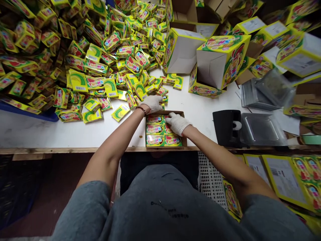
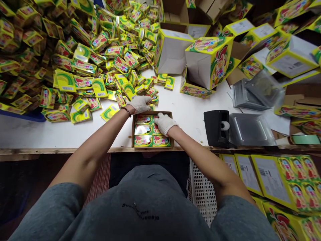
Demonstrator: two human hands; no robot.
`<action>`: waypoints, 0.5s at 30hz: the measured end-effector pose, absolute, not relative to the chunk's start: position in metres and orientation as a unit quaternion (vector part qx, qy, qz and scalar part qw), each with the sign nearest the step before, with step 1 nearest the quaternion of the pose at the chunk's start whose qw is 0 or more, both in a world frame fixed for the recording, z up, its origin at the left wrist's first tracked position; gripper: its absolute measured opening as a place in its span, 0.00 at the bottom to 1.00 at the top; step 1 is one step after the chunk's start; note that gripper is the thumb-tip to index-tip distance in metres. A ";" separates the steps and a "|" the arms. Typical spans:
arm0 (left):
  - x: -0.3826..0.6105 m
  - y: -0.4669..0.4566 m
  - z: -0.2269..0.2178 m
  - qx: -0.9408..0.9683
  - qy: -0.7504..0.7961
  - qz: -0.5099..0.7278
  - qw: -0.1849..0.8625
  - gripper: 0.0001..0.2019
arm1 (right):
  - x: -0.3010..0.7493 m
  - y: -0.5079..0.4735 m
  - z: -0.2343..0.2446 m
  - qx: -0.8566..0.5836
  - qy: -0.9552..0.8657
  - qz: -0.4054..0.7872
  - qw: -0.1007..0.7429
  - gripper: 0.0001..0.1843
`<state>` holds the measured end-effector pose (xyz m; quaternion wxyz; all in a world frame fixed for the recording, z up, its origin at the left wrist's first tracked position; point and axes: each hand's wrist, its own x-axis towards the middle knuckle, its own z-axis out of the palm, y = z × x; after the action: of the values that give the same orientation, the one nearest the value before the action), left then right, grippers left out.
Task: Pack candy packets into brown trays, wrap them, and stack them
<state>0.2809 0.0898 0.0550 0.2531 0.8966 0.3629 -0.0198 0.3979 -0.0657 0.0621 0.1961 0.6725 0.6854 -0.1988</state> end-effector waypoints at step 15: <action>0.181 -0.002 0.051 0.629 0.400 0.326 0.582 0.15 | 0.384 -0.096 0.060 0.656 0.591 -0.396 -0.252 0.14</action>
<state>0.1805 -0.0023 0.0512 0.5817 0.6287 0.3998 0.3264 0.3840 -0.0964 0.0599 -0.2525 0.6558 0.5913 -0.3957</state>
